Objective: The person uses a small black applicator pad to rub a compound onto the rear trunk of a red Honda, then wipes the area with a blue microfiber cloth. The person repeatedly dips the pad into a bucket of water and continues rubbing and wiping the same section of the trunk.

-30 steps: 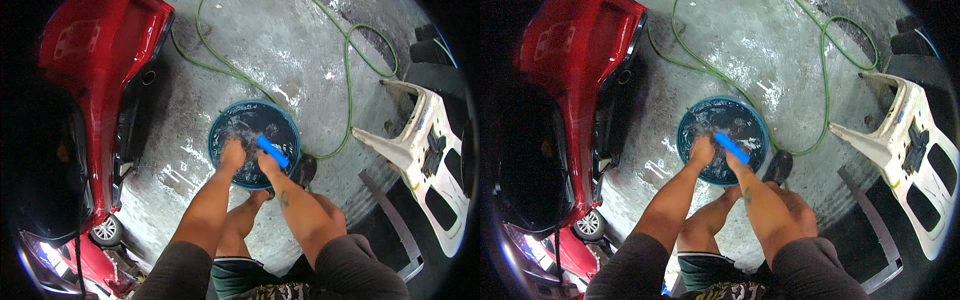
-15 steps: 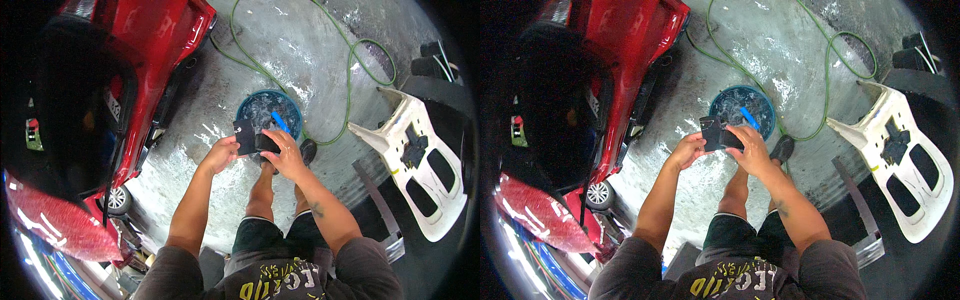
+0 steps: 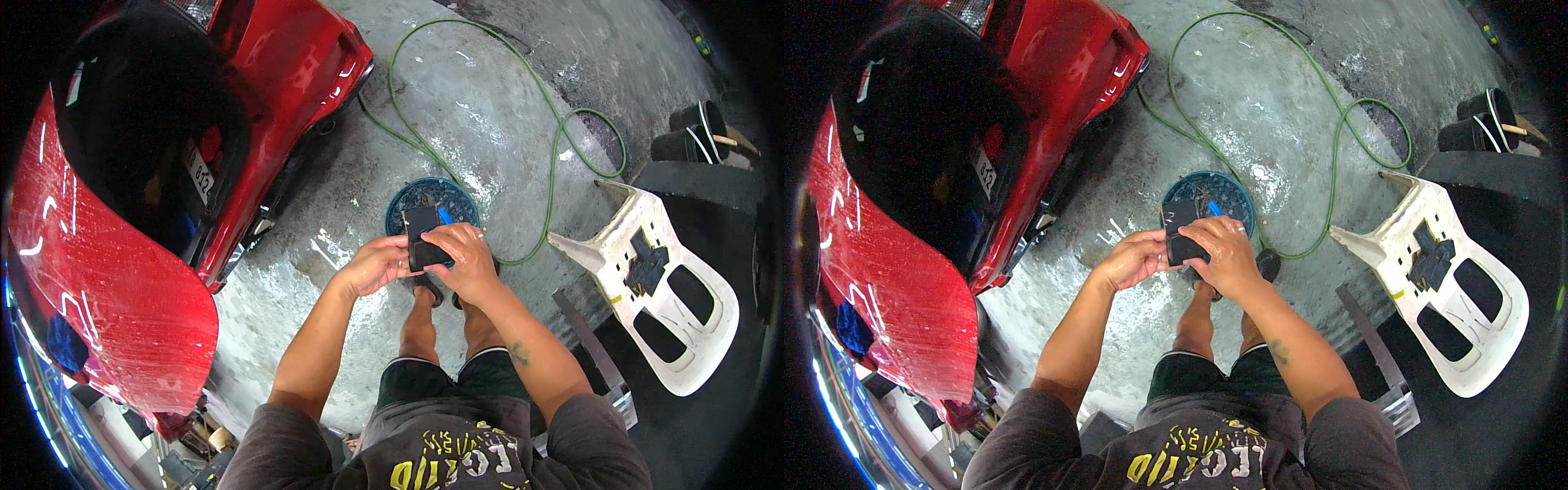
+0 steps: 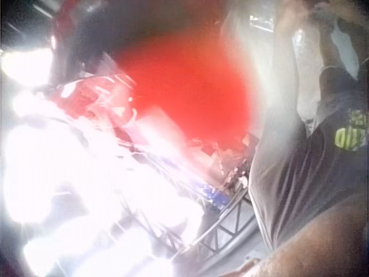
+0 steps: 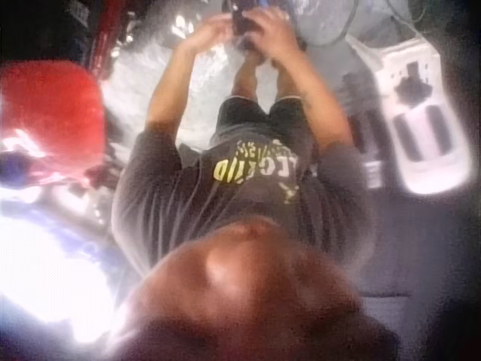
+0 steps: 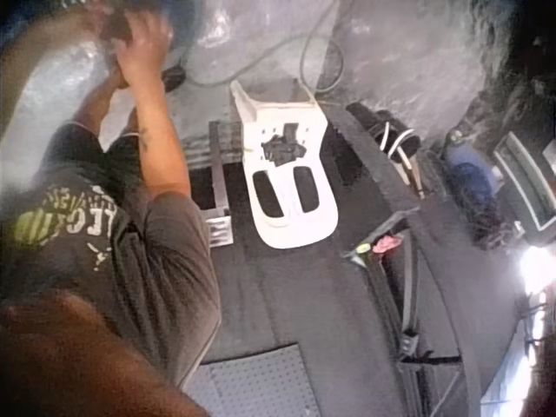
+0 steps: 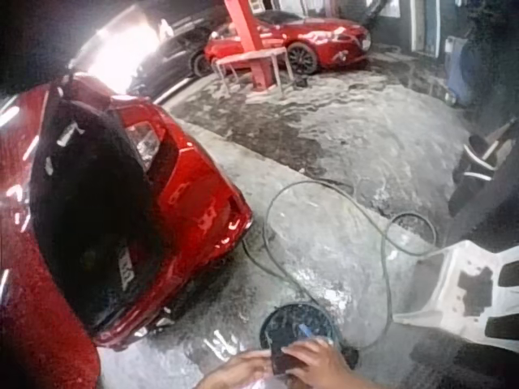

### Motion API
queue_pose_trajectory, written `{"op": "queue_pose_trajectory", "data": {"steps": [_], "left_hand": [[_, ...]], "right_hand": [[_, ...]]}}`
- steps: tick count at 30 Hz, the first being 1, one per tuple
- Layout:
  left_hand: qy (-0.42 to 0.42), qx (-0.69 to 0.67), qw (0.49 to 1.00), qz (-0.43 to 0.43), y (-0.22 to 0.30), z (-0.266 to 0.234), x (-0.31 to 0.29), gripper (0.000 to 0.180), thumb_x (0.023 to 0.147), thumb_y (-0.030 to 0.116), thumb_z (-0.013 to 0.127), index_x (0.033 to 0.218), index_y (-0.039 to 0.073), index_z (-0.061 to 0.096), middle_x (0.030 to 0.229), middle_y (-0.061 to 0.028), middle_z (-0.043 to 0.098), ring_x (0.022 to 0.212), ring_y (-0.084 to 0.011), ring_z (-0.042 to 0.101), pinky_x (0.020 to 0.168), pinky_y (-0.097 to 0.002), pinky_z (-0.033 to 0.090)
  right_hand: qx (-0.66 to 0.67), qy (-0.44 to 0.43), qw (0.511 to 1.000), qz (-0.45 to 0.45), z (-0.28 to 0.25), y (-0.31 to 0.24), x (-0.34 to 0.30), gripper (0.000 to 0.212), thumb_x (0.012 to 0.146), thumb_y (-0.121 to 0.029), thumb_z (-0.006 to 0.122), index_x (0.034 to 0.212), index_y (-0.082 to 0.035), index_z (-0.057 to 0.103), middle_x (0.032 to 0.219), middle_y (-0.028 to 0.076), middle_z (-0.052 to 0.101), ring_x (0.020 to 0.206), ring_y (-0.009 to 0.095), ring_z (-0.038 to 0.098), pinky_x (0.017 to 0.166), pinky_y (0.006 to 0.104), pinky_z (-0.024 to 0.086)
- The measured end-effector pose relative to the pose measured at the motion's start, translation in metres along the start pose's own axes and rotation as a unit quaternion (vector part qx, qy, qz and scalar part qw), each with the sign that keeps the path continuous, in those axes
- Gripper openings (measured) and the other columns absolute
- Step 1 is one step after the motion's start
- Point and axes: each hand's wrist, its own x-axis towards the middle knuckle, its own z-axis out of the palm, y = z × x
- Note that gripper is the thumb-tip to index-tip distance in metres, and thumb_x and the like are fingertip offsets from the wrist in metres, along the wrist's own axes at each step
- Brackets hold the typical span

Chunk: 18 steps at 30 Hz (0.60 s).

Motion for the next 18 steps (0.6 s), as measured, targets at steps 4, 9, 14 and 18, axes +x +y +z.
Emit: {"op": "queue_pose_trajectory", "data": {"steps": [4,9,14,18], "left_hand": [[-0.027,-0.020,0.999,-0.009,-0.012,-0.012,0.005,0.045,0.114,0.004,0.049,0.157,-0.005,0.059,0.153,-0.0167,0.069,0.138,-0.0252,0.070,0.123,-0.0475,0.056],[-0.013,0.038,0.999,0.035,-0.037,-0.005,0.009,0.046,0.111,0.005,0.065,0.157,0.000,0.061,0.143,-0.0151,0.075,0.127,-0.0251,0.076,0.113,-0.0440,0.061],[0.041,0.441,0.892,0.088,-0.060,0.003,0.014,0.044,0.107,-0.001,0.073,0.150,0.001,0.065,0.121,-0.0089,0.082,0.111,-0.0197,0.077,0.100,-0.0366,0.061],[0.108,0.406,0.891,0.170,-0.112,-0.021,0.032,0.043,0.105,-0.008,0.069,0.148,-0.001,0.068,0.127,-0.0087,0.080,0.116,-0.0200,0.077,0.098,-0.0355,0.062]], "right_hand": [[0.006,-0.004,1.000,0.003,0.003,0.003,-0.005,0.068,0.071,-0.015,0.100,0.135,-0.018,0.079,0.130,0.006,0.076,0.127,0.034,0.068,0.111,0.0515,0.051],[-0.021,-0.038,0.999,0.003,0.009,0.008,-0.015,0.075,0.066,-0.024,0.104,0.137,-0.017,0.078,0.144,0.011,0.068,0.131,0.036,0.065,0.114,0.0550,0.049],[-0.045,0.002,0.998,0.045,0.007,0.004,-0.018,0.109,0.065,-0.030,0.106,0.161,-0.017,0.058,0.156,0.017,0.060,0.142,0.043,0.059,0.116,0.0582,0.050],[0.020,-0.225,0.973,0.053,0.037,0.030,-0.040,0.112,0.069,-0.036,0.103,0.165,-0.011,0.052,0.155,0.017,0.064,0.145,0.043,0.059,0.118,0.0577,0.049]]}}
